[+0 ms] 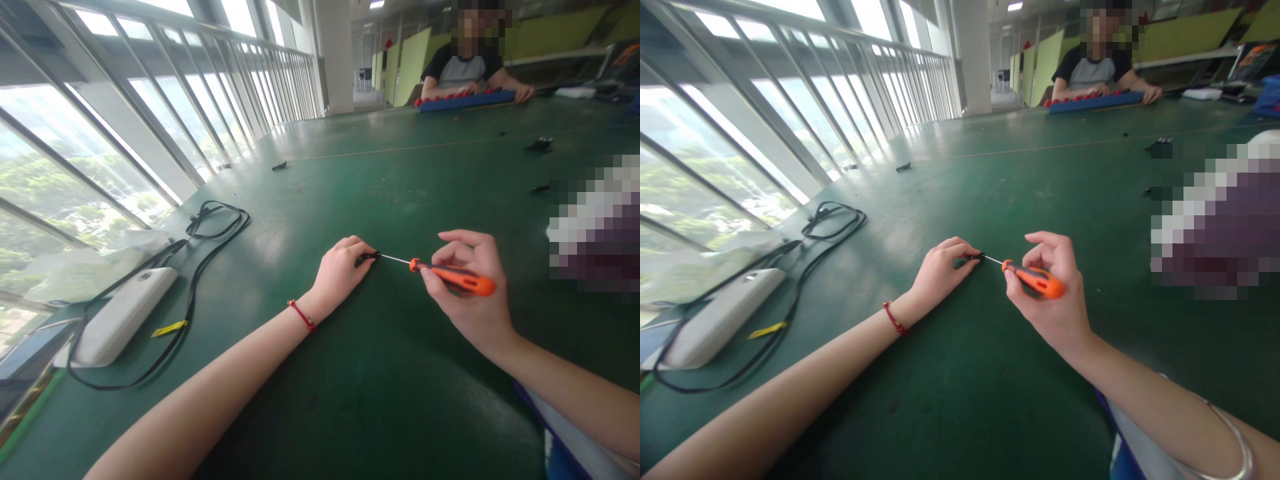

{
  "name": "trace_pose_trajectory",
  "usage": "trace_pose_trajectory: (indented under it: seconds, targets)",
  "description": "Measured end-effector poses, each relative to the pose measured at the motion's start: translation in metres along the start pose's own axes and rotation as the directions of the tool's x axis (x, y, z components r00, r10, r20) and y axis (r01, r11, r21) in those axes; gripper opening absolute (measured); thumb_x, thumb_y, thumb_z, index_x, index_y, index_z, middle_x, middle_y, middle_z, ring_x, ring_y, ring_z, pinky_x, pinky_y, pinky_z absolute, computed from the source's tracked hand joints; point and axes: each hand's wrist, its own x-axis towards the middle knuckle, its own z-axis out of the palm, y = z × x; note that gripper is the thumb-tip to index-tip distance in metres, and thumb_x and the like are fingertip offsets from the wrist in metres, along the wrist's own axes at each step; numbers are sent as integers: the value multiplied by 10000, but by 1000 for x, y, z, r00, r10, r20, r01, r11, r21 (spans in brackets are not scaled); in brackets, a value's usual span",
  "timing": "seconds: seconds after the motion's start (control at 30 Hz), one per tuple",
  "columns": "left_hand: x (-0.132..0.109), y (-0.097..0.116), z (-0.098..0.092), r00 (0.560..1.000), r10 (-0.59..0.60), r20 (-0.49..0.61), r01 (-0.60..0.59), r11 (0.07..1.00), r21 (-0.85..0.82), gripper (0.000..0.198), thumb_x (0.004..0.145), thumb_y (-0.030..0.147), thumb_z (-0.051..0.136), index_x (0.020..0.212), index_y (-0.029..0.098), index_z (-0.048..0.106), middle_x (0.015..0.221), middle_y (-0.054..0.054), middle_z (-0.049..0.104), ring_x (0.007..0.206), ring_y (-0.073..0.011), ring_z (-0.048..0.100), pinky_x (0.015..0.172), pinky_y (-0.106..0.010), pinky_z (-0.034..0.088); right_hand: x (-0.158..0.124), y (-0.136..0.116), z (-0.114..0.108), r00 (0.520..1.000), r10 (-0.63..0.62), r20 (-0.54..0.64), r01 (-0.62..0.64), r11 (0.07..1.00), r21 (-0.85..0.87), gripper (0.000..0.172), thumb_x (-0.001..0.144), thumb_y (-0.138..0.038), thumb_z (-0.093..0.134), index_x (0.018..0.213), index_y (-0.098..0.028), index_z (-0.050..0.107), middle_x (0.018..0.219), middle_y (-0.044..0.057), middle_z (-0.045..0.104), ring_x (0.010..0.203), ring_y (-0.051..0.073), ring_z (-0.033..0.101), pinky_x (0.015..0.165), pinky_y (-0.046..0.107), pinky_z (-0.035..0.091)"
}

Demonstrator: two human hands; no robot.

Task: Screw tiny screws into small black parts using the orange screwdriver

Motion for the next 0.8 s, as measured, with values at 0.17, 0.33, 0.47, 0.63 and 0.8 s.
trace_pose_trajectory:
  seconds: [0.17,0.33,0.47,0.63,0.8]
  targets:
    - [5,-4,1,998,59,4,-60,997,51,134,870,190,581,924,188,703,977,-42,684,913,-181,635,809,-300,521,2,1,2,998,32,47,-30,998,-52,176,796,-254,668,942,-244,569,507,-69,506,500,148,538,531,298,449]
    - [9,-7,1,997,72,10,-72,996,57,142,873,198,577,933,192,705,983,-40,681,905,-173,632,798,-287,516,7,3,4,999,20,-36,-18,999,43,329,747,-152,671,1028,-246,528,651,-48,557,560,148,569,562,298,474]
    - [12,-10,3,996,85,9,-85,993,80,152,879,197,566,939,197,706,982,-35,680,921,-170,627,802,-277,507,9,3,6,996,92,15,-93,995,30,132,791,-221,652,895,-234,572,520,-69,516,437,119,493,451,265,393]
    - [16,-12,5,996,87,4,-87,992,95,147,876,199,571,930,193,708,981,-32,681,914,-171,624,796,-278,502,11,8,9,995,24,-95,-22,999,23,217,763,-189,666,937,-250,552,628,-47,539,531,139,541,551,295,471]
    - [17,-12,6,997,83,1,-83,991,101,142,873,199,576,922,195,709,980,-33,683,924,-175,624,801,-282,500,12,9,12,994,70,-82,-66,997,45,219,764,-220,670,934,-247,534,576,-57,506,483,145,516,493,298,439]
